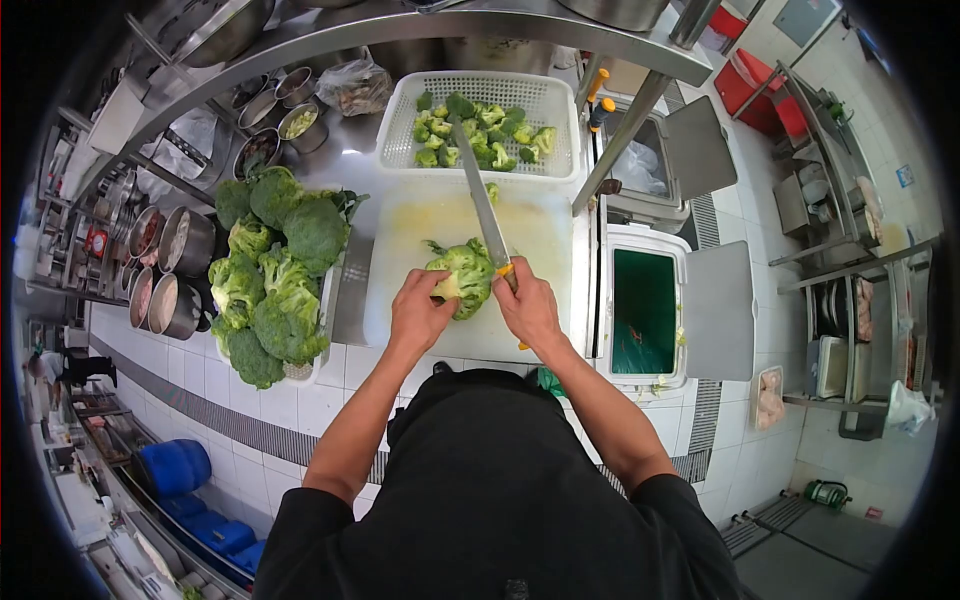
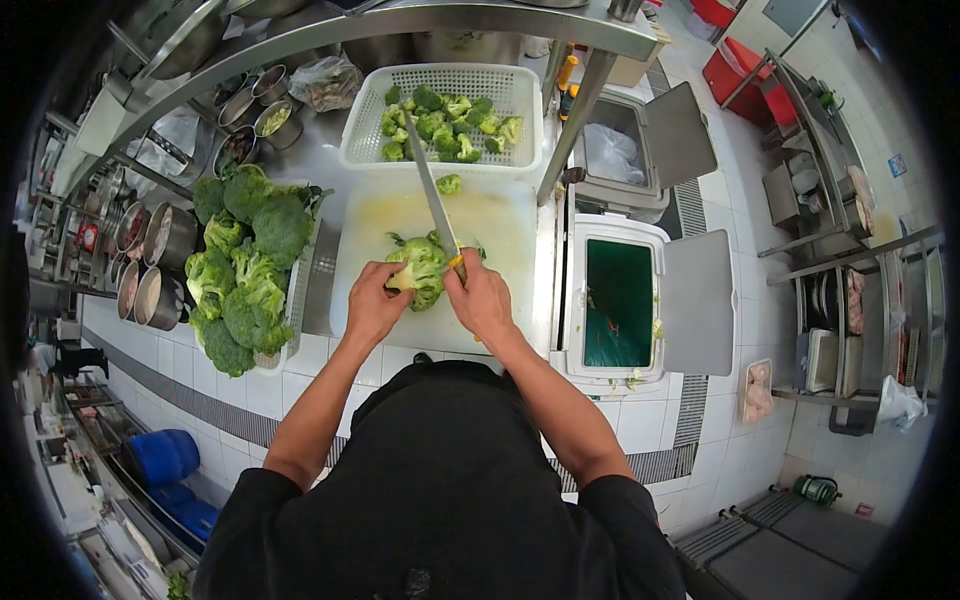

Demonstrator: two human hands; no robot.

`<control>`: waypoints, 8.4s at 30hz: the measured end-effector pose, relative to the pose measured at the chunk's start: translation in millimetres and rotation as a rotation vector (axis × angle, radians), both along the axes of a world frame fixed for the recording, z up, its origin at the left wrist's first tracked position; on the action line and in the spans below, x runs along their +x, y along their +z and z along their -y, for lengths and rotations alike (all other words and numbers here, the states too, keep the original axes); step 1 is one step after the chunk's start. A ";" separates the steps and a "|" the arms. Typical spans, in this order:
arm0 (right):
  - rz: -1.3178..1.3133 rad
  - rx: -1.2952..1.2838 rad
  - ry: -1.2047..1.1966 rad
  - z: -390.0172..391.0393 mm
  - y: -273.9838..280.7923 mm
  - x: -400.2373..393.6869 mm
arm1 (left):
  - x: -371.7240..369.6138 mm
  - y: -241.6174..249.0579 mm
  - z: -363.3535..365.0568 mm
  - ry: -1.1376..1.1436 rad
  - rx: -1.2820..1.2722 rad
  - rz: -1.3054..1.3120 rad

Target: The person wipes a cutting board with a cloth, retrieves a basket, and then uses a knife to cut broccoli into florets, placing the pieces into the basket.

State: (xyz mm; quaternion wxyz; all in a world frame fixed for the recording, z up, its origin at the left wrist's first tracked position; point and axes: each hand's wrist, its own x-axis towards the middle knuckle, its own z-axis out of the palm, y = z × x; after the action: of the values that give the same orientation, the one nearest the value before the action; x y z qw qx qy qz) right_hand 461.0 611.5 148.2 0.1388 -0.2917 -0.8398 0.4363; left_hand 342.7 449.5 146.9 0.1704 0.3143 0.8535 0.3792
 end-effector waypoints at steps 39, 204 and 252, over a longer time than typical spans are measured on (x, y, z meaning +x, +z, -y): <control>-0.101 -0.074 0.065 28.0 -29.2 -3.0 | -5.0 -13.9 4.7 0.140 0.042 -0.128; 0.185 -0.728 -0.501 -13.5 -18.0 264.5 | -83.6 -0.4 -173.9 -0.503 -0.429 -0.117; 0.631 -0.109 0.113 -20.2 1.1 210.5 | -116.4 62.1 -163.2 -0.112 0.392 -0.005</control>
State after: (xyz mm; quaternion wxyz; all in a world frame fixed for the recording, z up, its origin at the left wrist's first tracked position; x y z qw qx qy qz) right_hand 671.4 631.7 149.2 -0.1687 -0.3725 -0.8317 0.3756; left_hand 226.3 612.7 209.0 0.1245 0.3894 0.7451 0.5271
